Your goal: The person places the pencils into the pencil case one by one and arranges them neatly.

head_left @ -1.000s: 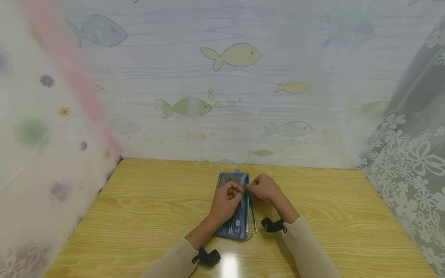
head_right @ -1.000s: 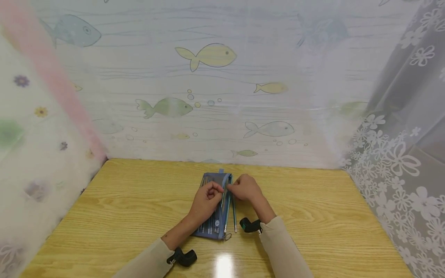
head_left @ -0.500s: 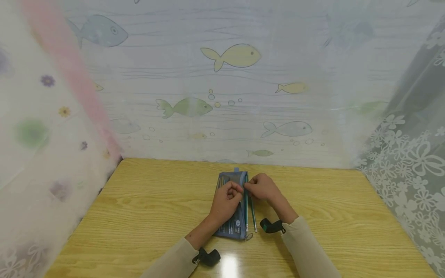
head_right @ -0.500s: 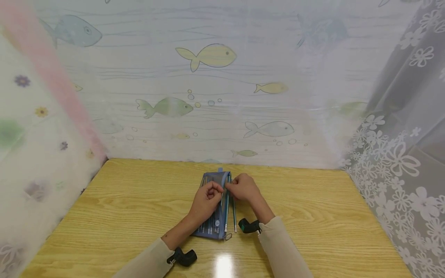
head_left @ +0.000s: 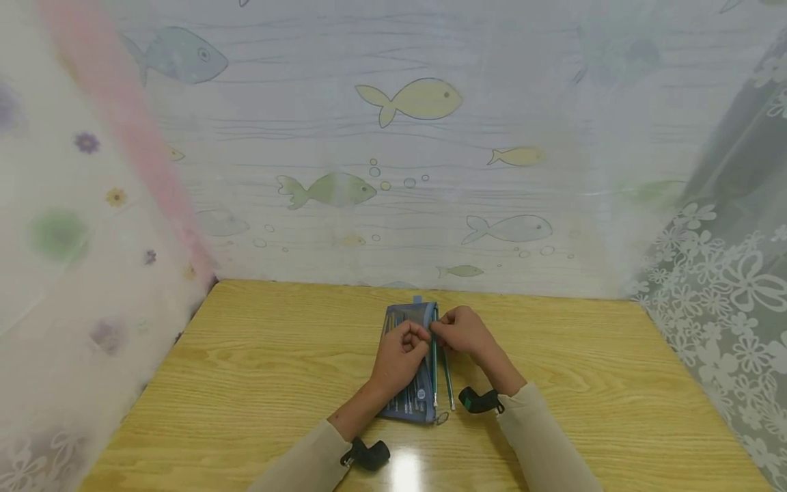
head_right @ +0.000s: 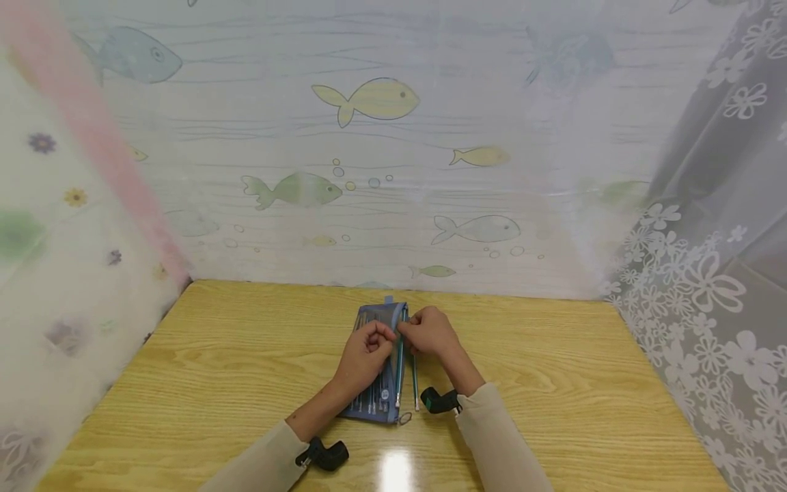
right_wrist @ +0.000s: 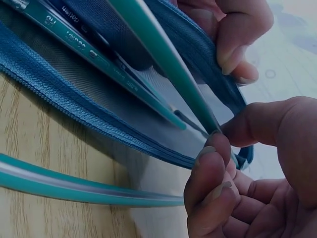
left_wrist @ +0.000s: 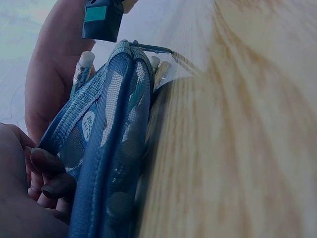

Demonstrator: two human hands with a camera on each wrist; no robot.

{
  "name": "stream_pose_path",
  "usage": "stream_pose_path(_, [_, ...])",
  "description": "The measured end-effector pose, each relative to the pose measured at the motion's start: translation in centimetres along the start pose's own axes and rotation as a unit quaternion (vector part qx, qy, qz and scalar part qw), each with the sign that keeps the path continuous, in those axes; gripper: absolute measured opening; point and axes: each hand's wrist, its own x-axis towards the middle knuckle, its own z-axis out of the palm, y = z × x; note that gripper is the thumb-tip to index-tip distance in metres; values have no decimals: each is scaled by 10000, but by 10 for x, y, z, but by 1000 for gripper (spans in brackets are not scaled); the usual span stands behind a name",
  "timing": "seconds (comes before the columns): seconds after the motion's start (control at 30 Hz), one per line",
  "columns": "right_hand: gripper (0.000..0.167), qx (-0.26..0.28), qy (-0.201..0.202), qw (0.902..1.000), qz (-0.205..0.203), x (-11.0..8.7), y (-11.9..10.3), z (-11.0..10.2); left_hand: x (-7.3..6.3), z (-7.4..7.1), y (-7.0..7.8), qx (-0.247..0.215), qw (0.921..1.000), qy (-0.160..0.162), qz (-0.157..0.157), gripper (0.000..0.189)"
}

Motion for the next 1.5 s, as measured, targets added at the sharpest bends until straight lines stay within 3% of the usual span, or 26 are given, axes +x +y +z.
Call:
stream_pose_path(0.17, [28,17,-12,10000,50,1,0,1,0,0,0,-16,10000,3,-36,12])
stream_pose_path(0.53, [20,46,89,9994,-330,4,2,0,2,1,-2,-34,9998,168,-46,13])
stream_pose_path(0.8, [21,239,1,9991,-358,2,1,0,8,2,-30,192,9994,215,-184,15])
stream_pose_path(0.97, [21,318,-32,9986,-417,3,2,0,9,1,-36,75,9997,160,-163,14])
stream_pose_path(1.3, [21,365,-16,9982,-473,4,4,0,11,-5,-35,-90,9998,-40,-171,13])
stream_pose_path(1.5, [21,303,20,9980,-559,4,5,0,13,-5,-36,-93,9994,83,-326,12])
